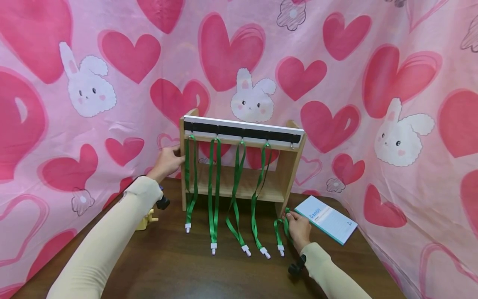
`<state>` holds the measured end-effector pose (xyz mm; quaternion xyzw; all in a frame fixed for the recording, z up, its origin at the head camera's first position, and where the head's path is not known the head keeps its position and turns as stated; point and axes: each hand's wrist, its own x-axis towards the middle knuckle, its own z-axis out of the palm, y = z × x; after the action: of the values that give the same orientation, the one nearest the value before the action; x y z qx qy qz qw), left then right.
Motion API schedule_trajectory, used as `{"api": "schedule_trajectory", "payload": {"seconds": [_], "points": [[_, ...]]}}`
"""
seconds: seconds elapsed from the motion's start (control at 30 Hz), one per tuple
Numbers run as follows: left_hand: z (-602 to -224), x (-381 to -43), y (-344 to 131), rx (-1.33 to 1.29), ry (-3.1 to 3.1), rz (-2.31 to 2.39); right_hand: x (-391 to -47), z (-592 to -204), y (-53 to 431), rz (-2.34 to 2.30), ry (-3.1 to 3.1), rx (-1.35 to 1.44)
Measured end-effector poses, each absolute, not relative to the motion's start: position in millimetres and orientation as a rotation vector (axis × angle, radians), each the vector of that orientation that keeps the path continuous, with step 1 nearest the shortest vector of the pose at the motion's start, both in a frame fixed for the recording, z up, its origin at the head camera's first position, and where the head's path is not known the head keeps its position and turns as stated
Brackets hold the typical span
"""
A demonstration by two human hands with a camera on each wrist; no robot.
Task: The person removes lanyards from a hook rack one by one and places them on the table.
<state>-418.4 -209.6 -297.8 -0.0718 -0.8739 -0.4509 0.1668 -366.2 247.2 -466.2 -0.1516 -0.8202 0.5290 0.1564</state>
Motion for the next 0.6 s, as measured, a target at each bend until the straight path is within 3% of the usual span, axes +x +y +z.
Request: {"api": "schedule_trajectory", "payload": {"seconds": [0.6], "points": [[-298.5, -420.0, -210.1, -0.19, -2.492, -1.276, -358.9, -472.2, 248.9, 1.423, -2.402, -0.435]]}}
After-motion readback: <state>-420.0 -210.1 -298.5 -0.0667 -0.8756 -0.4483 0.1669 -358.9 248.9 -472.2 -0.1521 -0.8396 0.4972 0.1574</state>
